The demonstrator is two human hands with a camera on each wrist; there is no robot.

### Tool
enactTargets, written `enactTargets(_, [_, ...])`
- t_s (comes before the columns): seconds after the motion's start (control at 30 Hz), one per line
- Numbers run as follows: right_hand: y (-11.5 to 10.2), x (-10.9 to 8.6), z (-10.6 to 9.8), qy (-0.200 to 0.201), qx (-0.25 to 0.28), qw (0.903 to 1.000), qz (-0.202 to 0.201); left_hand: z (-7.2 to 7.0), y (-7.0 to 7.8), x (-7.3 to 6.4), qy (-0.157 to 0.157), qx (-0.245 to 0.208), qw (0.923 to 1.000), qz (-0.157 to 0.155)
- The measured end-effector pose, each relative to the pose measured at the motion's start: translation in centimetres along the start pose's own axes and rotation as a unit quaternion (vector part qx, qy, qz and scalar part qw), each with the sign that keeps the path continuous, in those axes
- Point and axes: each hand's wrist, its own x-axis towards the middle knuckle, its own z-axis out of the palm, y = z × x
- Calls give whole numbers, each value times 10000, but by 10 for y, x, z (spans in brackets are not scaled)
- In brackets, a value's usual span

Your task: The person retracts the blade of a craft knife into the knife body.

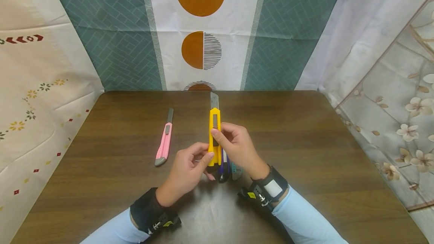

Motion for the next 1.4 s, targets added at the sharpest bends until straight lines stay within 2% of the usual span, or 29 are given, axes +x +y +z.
enactTargets(0.23, [3,0,-1,-109,-9,9997,-221,-1,0,-1,64,109,9999,-23])
enactTargets(0.47, [6,1,-2,-13,-380,9990,252,-1,0,0,212,338,9991,133])
enactTargets(0.57, [6,1,-1,-24,-431,9984,355,-2,-1,0,204,356,9991,108])
enactTargets(0.8, [5,0,1,3,-246,9990,372,-2,-1,1,175,318,9993,25])
enactTargets(1.03, [4,-1,4,-120,-166,9996,183,-3,0,1,310,321,9990,45])
enactTargets(1.27, [5,-1,3,-45,-172,9995,255,-4,0,1,328,299,9990,67])
enactTargets(1.4, [7,0,3,64,-256,9991,337,-4,-1,2,239,148,9995,146])
